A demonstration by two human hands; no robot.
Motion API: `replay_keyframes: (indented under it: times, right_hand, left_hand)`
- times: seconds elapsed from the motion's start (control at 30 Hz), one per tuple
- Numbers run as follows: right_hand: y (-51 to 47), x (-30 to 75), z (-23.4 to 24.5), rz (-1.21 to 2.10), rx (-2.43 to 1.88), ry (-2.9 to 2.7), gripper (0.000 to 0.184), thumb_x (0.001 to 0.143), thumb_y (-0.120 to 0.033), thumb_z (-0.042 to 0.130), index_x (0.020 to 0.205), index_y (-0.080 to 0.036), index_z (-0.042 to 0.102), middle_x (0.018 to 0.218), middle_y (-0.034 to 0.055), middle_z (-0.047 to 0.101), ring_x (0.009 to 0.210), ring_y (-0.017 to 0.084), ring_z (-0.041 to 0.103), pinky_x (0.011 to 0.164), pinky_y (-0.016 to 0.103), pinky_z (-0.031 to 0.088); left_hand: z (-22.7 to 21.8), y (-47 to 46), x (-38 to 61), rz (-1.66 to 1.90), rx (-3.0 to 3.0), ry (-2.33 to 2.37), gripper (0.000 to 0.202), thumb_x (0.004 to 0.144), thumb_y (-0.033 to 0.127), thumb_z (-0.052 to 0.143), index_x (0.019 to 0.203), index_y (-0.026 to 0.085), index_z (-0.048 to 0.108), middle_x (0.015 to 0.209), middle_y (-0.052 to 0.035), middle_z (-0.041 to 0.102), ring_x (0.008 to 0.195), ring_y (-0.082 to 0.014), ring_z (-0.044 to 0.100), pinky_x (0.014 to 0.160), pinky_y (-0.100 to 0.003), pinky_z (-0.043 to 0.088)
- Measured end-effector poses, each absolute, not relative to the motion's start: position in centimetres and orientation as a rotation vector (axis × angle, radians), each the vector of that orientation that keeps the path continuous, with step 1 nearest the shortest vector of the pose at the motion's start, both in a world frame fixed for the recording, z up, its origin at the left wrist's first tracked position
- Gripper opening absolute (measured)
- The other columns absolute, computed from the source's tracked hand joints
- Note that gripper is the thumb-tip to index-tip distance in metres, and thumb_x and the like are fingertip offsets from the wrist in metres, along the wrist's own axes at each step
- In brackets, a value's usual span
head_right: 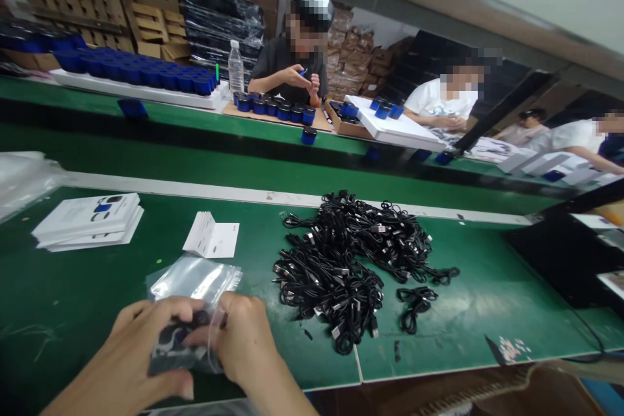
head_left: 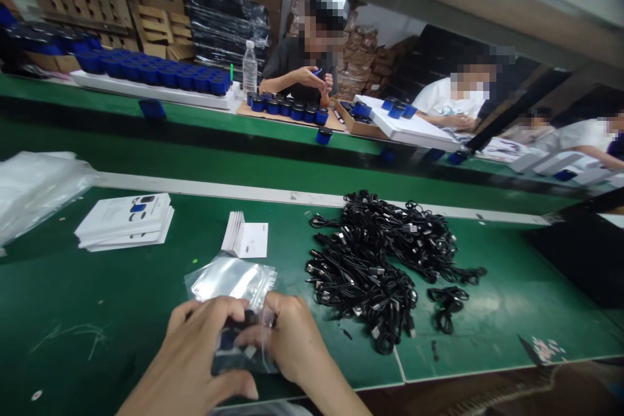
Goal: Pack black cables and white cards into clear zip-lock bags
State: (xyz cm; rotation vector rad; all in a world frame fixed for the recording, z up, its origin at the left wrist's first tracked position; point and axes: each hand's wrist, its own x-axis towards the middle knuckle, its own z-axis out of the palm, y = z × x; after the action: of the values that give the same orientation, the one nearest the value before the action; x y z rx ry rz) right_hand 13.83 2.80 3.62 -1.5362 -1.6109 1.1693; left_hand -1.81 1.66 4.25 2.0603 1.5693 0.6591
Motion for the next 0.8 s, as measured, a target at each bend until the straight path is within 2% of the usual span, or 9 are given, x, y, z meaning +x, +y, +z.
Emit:
replay_keyframes:
  times: [0.07, 0.13, 0.2, 0.23, 0.33, 0.4, 0.57, 0.63, 0.8]
  right_hand:
    - [2.8, 14.5, 4.3, 1.315, -1.390, -1.612, 0.016, 0.072, -0.016, 0.063, 0.058, -0.017, 0.056, 0.052, -0.0076, 0.045, 0.049, 0.008, 0.040, 0.048, 0.019, 0.029]
    - [2.8, 15.1, 4.8, 1.483, -1.225, -1.446, 0.012, 0.082, -0.023, 0.054, 0.075, -0.017, 0.062, 0.059, -0.0053, 0.051, 0.054, 0.009, 0.045, 0.053, 0.020, 0.036]
    - [2.6, 15.5, 5.0, 1.596, -1.137, -1.242, 0.017, 0.082, -0.030, 0.056, 0.092, -0.017, 0.062, 0.070, -0.0021, 0.058, 0.061, 0.011, 0.051, 0.060, 0.022, 0.041]
    - [2.5, 15.7, 5.1, 1.606, -1.148, -1.197, 0.020, 0.080, -0.032, 0.060, 0.094, -0.017, 0.062, 0.074, -0.0010, 0.059, 0.064, 0.012, 0.053, 0.062, 0.023, 0.042]
    - [2.0, 15.8, 5.0, 1.443, -1.310, -1.274, 0.012, 0.073, -0.026, 0.068, 0.077, -0.016, 0.063, 0.068, -0.0017, 0.057, 0.064, 0.013, 0.051, 0.062, 0.023, 0.039]
    - [1.7, 15.8, 5.1, 1.333, -1.369, -1.304, 0.017, 0.078, -0.028, 0.063, 0.067, -0.017, 0.059, 0.061, -0.0025, 0.053, 0.061, 0.013, 0.049, 0.059, 0.023, 0.037]
    - [1.4, 15.9, 5.8, 1.229, -1.283, -1.397, 0.030, 0.090, -0.033, 0.050, 0.064, -0.017, 0.056, 0.064, -0.0011, 0.051, 0.064, 0.013, 0.048, 0.061, 0.024, 0.037]
    - [1.3, 16.0, 6.1, 1.174, -1.271, -1.420, 0.030, 0.089, -0.030, 0.051, 0.062, -0.017, 0.055, 0.064, -0.0010, 0.050, 0.064, 0.013, 0.048, 0.060, 0.023, 0.036]
    - [1.3, 15.9, 6.1, 1.027, -1.238, -1.477, 0.028, 0.087, -0.025, 0.052, 0.060, -0.017, 0.054, 0.060, -0.0020, 0.047, 0.060, 0.013, 0.047, 0.057, 0.023, 0.033]
  left_hand:
    - [5.1, 2.6, -2.5, 0.540, 1.801, 1.609, 0.032, 0.063, 0.037, 0.069, 0.091, 0.029, 0.058, 0.074, 0.0043, 0.064, 0.072, -0.0223, 0.061, 0.063, -0.031, 0.046]
    - [5.6, 3.2, -2.8, 0.523, 1.607, 1.566, 0.022, 0.069, 0.042, 0.063, 0.087, 0.028, 0.060, 0.063, 0.0066, 0.057, 0.060, -0.0176, 0.057, 0.054, -0.025, 0.042]
    - [5.7, 3.3, -2.6, 0.592, 1.474, 1.536, 0.022, 0.071, 0.047, 0.062, 0.080, 0.027, 0.060, 0.061, 0.0067, 0.055, 0.058, -0.0159, 0.055, 0.054, -0.024, 0.041]
    - [5.7, 3.2, -2.4, 0.645, 1.411, 1.531, 0.023, 0.070, 0.048, 0.062, 0.079, 0.026, 0.061, 0.062, 0.0063, 0.056, 0.060, -0.0159, 0.056, 0.056, -0.024, 0.042]
    - [5.5, 2.8, -1.8, 0.764, 1.229, 1.462, 0.028, 0.072, 0.051, 0.062, 0.082, 0.025, 0.060, 0.069, 0.0044, 0.059, 0.068, -0.0165, 0.058, 0.060, -0.024, 0.044]
    - [5.6, 2.6, -1.5, 0.776, 1.138, 1.410, 0.032, 0.073, 0.054, 0.060, 0.084, 0.024, 0.060, 0.071, 0.0034, 0.060, 0.070, -0.0168, 0.058, 0.058, -0.023, 0.043]
    - [6.8, 2.5, -1.6, 0.753, 1.142, 1.436, 0.035, 0.076, 0.059, 0.057, 0.074, 0.023, 0.058, 0.064, 0.0050, 0.053, 0.060, -0.0134, 0.048, 0.053, -0.021, 0.036]
    - [7.1, 2.5, -1.8, 0.739, 1.171, 1.429, 0.037, 0.077, 0.059, 0.054, 0.069, 0.023, 0.058, 0.063, 0.0048, 0.051, 0.061, -0.0138, 0.047, 0.054, -0.022, 0.036]
    - [7.1, 2.1, -1.8, 0.767, 1.295, 1.398, 0.035, 0.080, 0.054, 0.053, 0.063, 0.023, 0.055, 0.068, 0.0027, 0.055, 0.068, -0.0158, 0.051, 0.058, -0.022, 0.036]
